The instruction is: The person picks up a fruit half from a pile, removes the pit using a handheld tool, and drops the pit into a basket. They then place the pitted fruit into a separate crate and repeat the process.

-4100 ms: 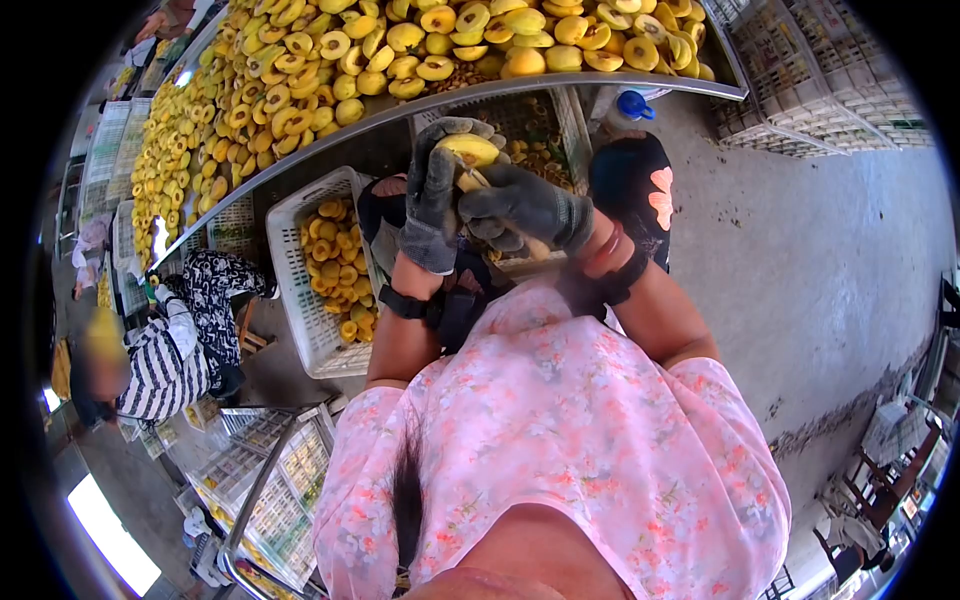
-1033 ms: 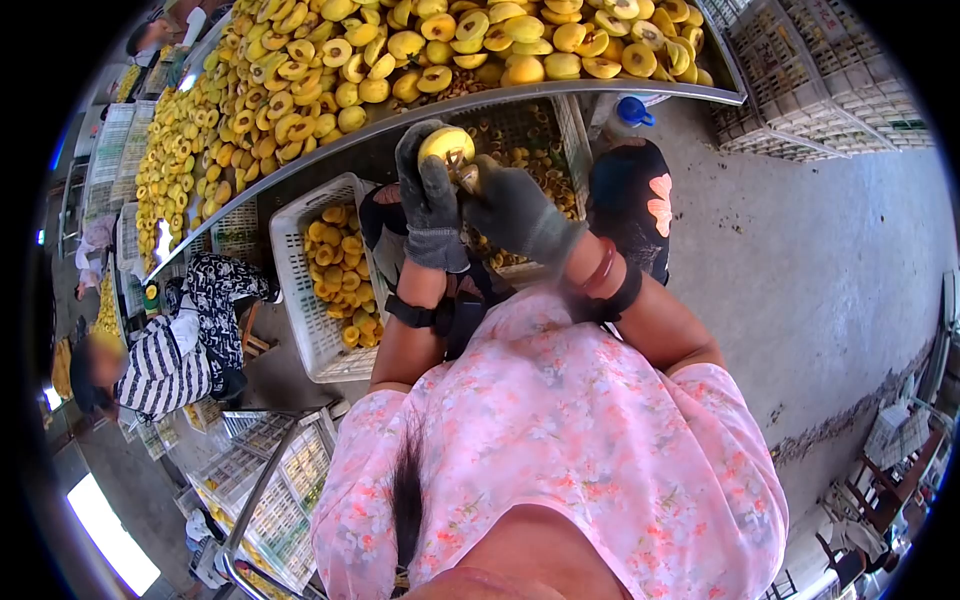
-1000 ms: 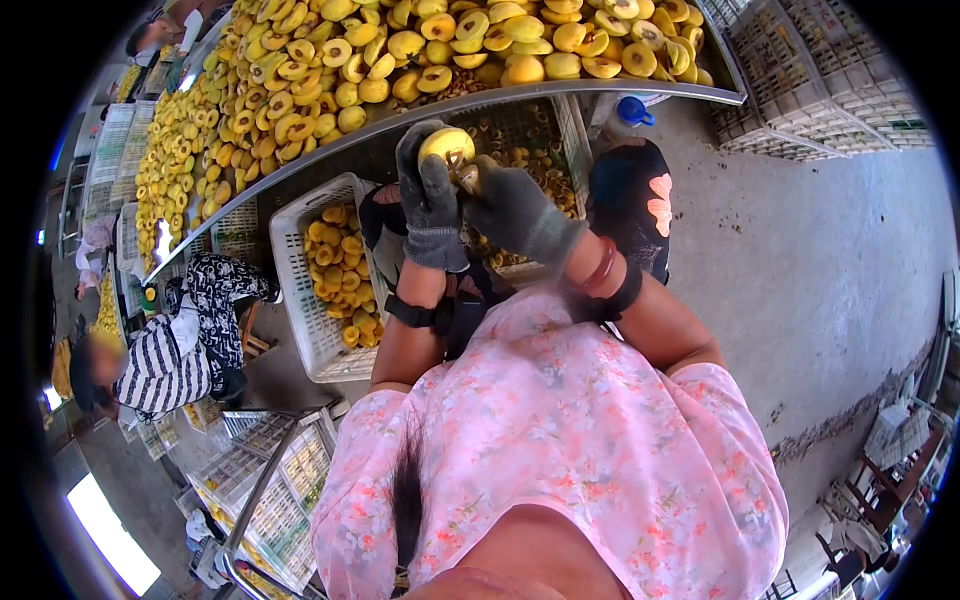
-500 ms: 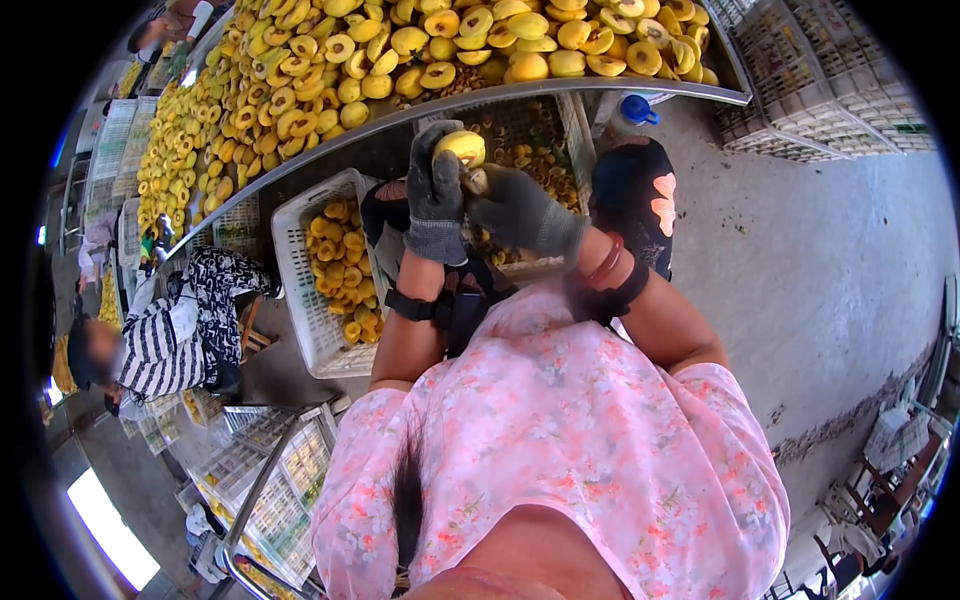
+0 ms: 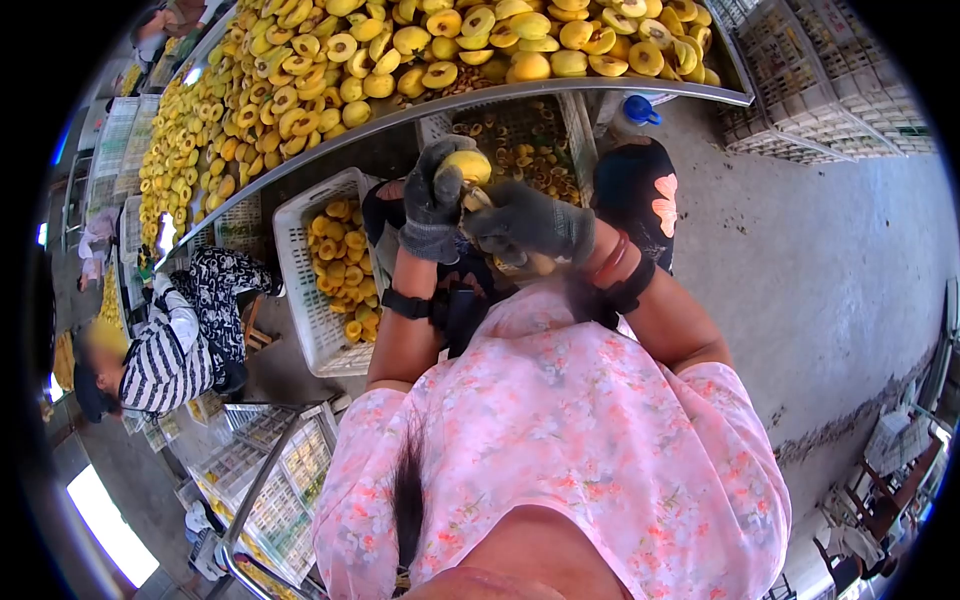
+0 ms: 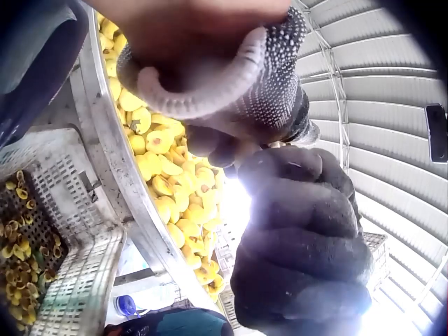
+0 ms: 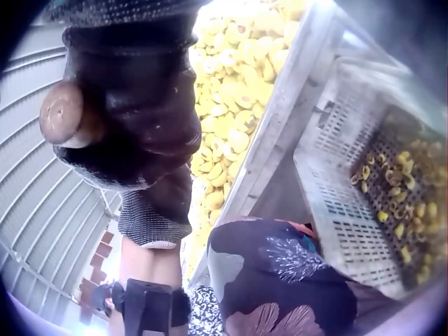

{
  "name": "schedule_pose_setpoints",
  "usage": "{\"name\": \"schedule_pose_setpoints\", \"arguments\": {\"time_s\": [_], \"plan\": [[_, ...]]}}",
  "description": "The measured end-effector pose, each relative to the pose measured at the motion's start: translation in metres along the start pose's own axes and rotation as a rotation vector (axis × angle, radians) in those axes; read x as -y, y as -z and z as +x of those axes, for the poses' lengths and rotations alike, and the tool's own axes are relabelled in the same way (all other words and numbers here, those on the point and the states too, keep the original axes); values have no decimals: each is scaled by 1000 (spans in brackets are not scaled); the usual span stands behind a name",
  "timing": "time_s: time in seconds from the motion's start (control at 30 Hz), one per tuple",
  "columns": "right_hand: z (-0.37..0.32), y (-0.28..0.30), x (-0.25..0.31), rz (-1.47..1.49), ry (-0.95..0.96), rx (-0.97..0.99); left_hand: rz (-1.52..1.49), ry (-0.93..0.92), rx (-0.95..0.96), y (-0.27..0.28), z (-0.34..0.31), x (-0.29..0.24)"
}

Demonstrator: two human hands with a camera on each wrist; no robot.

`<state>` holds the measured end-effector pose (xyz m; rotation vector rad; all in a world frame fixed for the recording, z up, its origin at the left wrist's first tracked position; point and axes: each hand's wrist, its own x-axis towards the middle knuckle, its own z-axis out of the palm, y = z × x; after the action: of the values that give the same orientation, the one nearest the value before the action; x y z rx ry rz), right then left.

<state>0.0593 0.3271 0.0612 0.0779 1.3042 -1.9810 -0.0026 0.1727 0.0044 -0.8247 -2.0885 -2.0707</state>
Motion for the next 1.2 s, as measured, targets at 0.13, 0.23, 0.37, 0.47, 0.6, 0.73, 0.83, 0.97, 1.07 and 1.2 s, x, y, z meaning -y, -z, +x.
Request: {"name": "schedule_pose_setpoints", "arguments": {"time_s": [0.13,0.23,0.37,0.47,0.6,0.73,0.83,0.97,1.07,1.2], "plan": [[-5,2,1,192,-122,76,-106,101,151,7,1,2],[-4,10,-8,376,-170,180,-50,81,287,10,8,-5],[-4,-2,-7,212,-107,16,-66,90,257,12,7,-2],[12,1,-20,14,68,40,-152,117,137,9,3,4],[16,1,-25,-6,97,60,-200,175,-78,6,2,5],[19,-5,-38,-149,285,18,-400,442,-436,29,3,-19],[21,-4,-40,-164,385,-101,-58,314,-600,75,-1,-18],[37,17,-47,-117,320,-288,1029,117,-826,157,-8,-8],[51,30,-47,-62,42,-435,1256,-5,-716,177,7,9],[49,24,-43,-28,77,-405,1273,200,-307,137,52,51]]}}
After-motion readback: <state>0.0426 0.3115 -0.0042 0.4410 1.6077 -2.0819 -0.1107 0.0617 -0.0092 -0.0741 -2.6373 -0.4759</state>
